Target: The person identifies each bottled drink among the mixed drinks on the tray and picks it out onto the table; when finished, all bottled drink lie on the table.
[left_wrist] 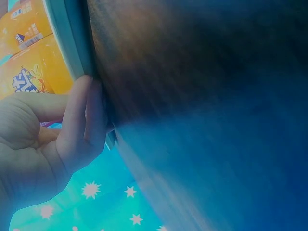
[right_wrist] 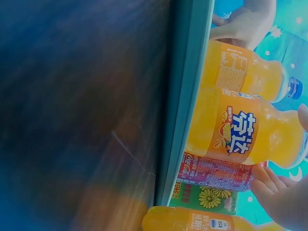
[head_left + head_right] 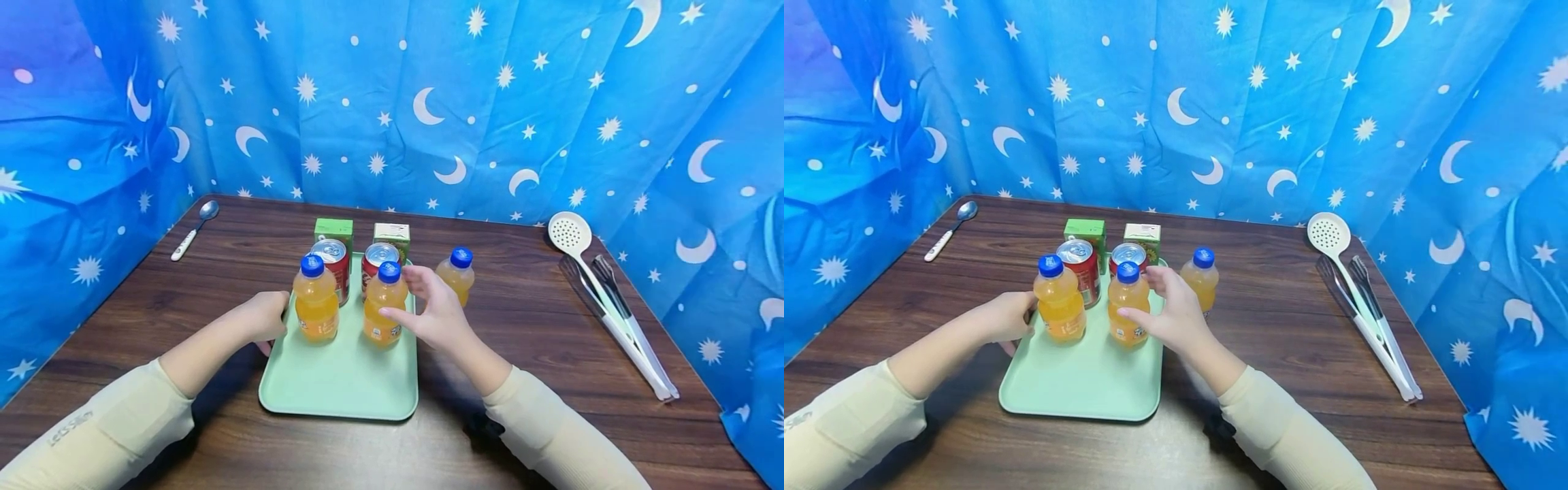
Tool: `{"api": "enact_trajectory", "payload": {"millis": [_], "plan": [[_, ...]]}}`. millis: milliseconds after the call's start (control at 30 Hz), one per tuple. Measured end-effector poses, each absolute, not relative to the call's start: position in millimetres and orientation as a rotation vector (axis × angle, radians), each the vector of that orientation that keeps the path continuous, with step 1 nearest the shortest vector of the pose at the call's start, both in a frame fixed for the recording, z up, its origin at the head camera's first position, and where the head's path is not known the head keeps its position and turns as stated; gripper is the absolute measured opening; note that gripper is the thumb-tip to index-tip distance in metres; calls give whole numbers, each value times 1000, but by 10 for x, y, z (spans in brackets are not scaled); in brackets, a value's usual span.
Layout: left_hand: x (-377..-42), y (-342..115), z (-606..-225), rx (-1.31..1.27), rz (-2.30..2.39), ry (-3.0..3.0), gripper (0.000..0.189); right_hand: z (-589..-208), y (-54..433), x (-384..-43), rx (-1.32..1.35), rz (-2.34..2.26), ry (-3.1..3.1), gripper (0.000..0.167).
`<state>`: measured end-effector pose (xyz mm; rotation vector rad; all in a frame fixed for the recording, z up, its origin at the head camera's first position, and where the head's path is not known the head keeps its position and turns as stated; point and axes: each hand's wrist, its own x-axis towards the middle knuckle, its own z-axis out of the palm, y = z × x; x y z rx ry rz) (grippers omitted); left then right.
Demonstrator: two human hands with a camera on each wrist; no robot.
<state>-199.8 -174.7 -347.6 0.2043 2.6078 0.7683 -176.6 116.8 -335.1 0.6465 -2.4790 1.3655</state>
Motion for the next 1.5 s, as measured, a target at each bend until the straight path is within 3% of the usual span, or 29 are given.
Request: {"api": "enact_trajectory", "payload": {"millis": [467, 1500], "plan": [[-1997, -1739, -3458, 214, 784, 2606, 24, -3354, 1110, -1772, 658, 1445, -2477, 68], [-1979, -1747, -3470, 218, 788, 2606, 23, -3383, 1083, -1787, 659, 1488, -2481, 56]]}}
